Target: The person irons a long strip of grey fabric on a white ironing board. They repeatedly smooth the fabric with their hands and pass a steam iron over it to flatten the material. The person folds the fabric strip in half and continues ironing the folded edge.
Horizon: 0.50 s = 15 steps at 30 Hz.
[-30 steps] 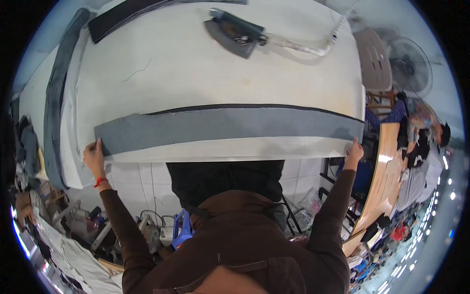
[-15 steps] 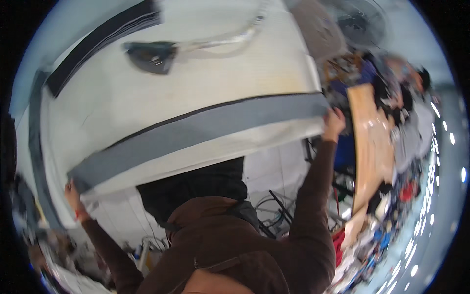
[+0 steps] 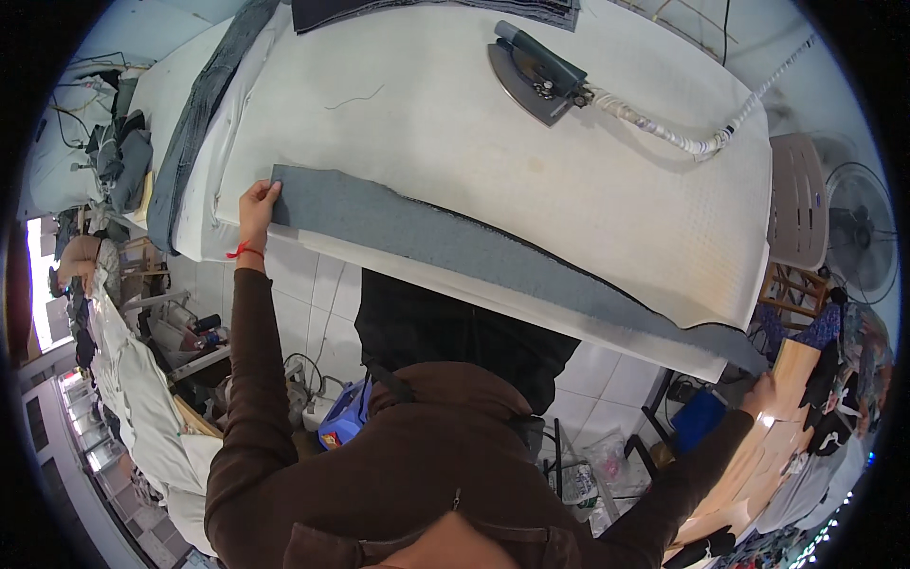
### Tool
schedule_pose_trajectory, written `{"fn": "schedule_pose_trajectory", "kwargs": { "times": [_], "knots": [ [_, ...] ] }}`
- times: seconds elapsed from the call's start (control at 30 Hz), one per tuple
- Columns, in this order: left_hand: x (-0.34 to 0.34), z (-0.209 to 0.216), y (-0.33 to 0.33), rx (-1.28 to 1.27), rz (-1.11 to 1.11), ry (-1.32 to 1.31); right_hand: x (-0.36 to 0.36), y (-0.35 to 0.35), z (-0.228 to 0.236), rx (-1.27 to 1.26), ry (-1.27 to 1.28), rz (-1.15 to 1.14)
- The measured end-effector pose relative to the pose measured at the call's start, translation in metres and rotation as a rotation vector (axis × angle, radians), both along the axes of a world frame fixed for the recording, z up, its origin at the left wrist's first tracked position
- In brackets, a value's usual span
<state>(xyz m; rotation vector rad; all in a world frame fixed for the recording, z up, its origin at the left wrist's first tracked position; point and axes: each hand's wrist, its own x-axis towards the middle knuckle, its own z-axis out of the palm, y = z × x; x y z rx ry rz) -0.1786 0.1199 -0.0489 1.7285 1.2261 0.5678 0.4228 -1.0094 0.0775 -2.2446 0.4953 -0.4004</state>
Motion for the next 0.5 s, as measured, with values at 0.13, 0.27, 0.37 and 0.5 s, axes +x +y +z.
{"fn": "schedule_pose_trajectory", "kwargs": {
  "times": [0.13, 0.27, 0.37, 0.5],
  "knots": [
    [-0.017, 0.087, 0.028, 0.166, 0.021, 0.17, -0.073, 0.16, -0.109, -0.621, 0.396, -0.249],
    [-0.038, 0.052, 0.015, 0.197, 0.055, 0.266, -0.115, 0.299, -0.067, -0.823, -0.095, 0.18],
    [-0.034, 0.045, 0.017, 0.189, 0.052, 0.259, -0.157, 0.421, -0.048, -0.822, -0.373, 0.482],
    [-0.023, 0.05, 0.021, 0.318, 0.009, 0.2, -0.217, 0.551, -0.044, -0.487, -0.339, 0.87]
  ]
}}
